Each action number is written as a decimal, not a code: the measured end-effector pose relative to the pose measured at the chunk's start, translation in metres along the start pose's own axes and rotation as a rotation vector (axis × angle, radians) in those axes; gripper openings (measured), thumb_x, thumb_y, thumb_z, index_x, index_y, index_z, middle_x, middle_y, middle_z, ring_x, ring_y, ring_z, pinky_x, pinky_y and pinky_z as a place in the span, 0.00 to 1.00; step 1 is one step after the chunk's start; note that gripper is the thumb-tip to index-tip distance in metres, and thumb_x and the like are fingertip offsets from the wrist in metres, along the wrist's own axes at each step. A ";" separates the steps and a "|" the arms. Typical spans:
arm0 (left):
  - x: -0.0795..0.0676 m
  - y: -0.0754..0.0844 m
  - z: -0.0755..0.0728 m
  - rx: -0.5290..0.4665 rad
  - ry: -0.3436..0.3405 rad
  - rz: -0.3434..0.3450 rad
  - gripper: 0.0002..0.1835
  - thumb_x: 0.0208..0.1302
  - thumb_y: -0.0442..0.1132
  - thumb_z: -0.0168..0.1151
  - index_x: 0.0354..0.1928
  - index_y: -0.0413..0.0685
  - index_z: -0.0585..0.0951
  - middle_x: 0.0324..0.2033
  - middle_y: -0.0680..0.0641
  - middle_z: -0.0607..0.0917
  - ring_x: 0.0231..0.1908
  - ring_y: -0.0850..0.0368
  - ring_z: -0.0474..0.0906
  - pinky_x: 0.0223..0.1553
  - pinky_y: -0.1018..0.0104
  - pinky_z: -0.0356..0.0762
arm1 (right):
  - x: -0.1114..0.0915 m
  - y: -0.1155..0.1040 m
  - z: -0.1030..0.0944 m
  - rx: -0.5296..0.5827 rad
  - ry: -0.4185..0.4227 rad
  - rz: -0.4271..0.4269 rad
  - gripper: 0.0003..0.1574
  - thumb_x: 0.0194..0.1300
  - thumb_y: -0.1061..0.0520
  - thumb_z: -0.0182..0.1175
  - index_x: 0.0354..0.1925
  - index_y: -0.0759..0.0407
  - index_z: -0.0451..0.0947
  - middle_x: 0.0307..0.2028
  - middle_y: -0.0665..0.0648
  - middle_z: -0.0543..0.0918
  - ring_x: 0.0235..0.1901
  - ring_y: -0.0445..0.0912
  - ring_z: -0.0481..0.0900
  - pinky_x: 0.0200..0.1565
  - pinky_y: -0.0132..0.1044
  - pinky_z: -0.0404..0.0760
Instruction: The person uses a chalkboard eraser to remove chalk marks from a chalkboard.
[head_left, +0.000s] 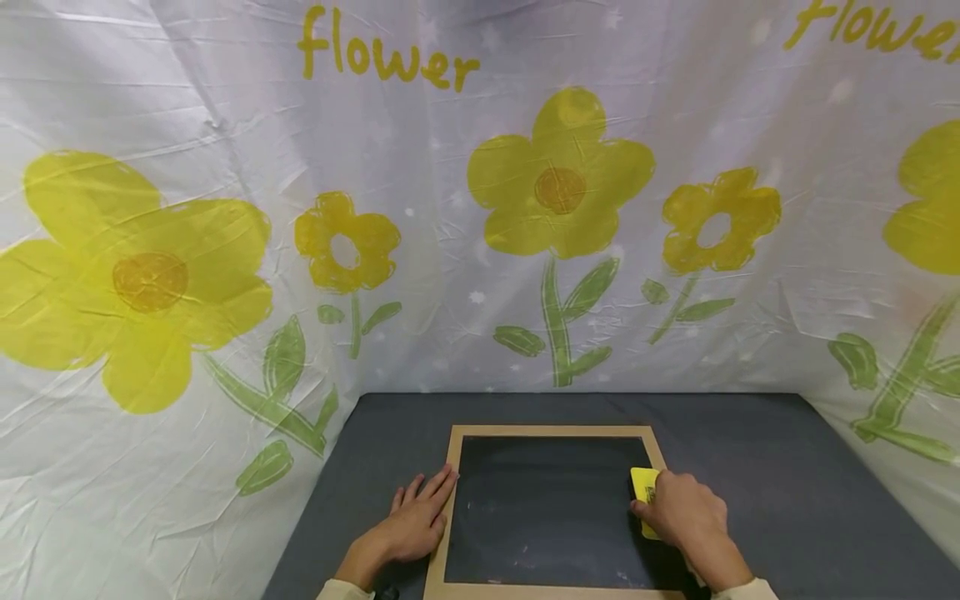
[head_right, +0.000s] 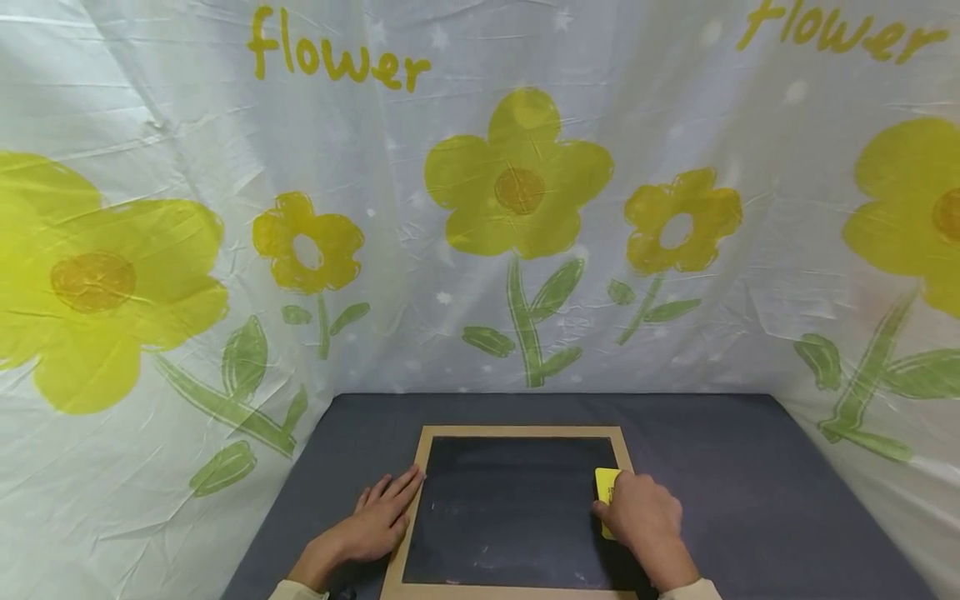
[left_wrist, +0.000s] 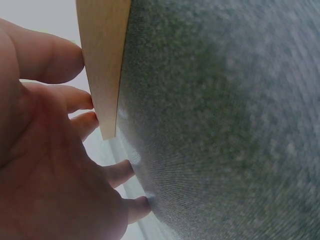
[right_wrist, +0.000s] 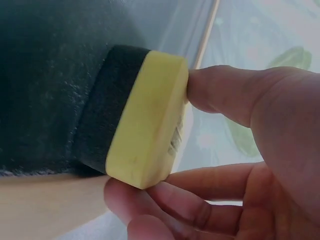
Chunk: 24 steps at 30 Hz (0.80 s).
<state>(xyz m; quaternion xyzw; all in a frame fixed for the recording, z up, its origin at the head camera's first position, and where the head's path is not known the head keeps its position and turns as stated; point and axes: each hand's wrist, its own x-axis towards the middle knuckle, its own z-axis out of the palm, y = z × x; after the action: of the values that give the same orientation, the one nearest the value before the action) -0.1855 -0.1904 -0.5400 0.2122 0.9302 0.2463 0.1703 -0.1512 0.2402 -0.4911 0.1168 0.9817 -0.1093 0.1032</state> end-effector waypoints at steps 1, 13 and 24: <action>0.000 0.000 0.000 0.003 0.004 -0.003 0.36 0.84 0.40 0.52 0.88 0.49 0.59 0.89 0.44 0.54 0.83 0.20 0.46 0.75 0.14 0.40 | 0.000 0.000 0.001 -0.001 0.002 0.001 0.38 0.66 0.33 0.75 0.45 0.68 0.83 0.31 0.60 0.82 0.30 0.54 0.81 0.33 0.52 0.83; 0.002 -0.002 0.001 0.006 0.011 0.009 0.36 0.84 0.40 0.52 0.89 0.49 0.58 0.89 0.44 0.54 0.84 0.21 0.46 0.75 0.14 0.39 | -0.003 -0.010 0.005 -0.040 0.070 -0.047 0.30 0.68 0.38 0.73 0.39 0.66 0.83 0.29 0.60 0.82 0.29 0.54 0.80 0.33 0.53 0.83; 0.002 -0.002 0.001 0.009 0.018 0.011 0.36 0.83 0.39 0.53 0.88 0.49 0.59 0.89 0.44 0.55 0.84 0.21 0.47 0.75 0.14 0.40 | -0.006 -0.027 0.013 -0.073 0.151 -0.124 0.28 0.67 0.40 0.74 0.39 0.66 0.85 0.29 0.62 0.82 0.28 0.55 0.82 0.32 0.56 0.84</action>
<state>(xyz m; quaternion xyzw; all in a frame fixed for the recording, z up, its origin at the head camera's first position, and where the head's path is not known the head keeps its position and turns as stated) -0.1871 -0.1907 -0.5423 0.2158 0.9317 0.2448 0.1597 -0.1495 0.2103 -0.4970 0.0600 0.9953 -0.0707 0.0264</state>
